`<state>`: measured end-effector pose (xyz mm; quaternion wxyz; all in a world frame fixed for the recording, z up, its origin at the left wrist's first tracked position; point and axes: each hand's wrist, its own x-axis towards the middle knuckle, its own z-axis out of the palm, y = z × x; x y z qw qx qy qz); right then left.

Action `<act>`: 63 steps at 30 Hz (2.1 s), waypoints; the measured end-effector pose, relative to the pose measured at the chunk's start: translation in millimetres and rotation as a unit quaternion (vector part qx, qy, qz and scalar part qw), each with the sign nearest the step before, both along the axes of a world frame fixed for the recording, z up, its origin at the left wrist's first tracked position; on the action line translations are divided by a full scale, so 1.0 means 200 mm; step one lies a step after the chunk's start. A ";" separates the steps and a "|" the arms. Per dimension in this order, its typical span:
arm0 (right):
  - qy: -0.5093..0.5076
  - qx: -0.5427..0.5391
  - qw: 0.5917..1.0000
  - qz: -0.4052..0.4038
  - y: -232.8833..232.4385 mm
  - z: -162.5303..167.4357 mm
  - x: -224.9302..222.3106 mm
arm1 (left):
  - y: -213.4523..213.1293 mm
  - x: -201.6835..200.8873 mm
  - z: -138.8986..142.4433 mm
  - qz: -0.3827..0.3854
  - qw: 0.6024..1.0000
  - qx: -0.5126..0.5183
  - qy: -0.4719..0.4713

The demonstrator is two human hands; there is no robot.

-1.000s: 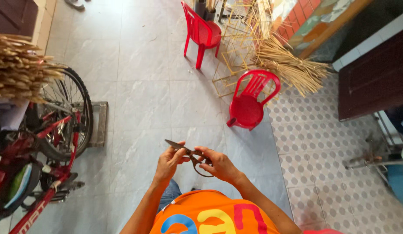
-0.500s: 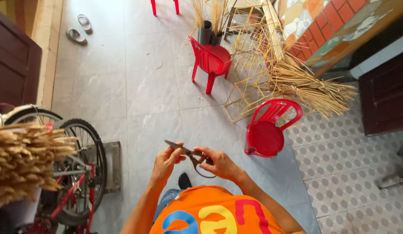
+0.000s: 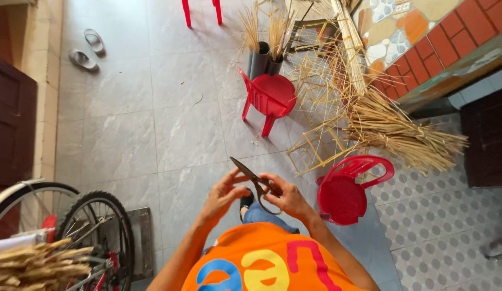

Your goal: The person sits on the ground and uses a knife to trim and smooth thin dried sticks. They handle the sticks one at a time, scraping the surface and occasionally placing trimmed pieces aside.

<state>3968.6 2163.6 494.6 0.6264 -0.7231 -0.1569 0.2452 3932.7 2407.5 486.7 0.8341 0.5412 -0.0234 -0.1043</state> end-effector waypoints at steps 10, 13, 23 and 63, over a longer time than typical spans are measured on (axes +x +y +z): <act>-0.057 -0.014 0.994 0.093 0.42 0.23 0.99 | 0.33 0.74 0.21 0.123 0.991 0.049 0.007; -0.073 -0.025 0.991 0.108 0.53 0.26 1.18 | 0.42 0.89 0.21 0.129 0.991 0.027 0.007; -0.024 0.010 0.998 0.065 0.92 0.16 1.87 | 0.89 1.66 0.11 0.057 0.998 0.032 0.025; -0.054 -0.112 0.991 -0.050 1.65 0.28 4.27 | 1.66 4.32 0.09 -0.146 0.974 0.137 0.108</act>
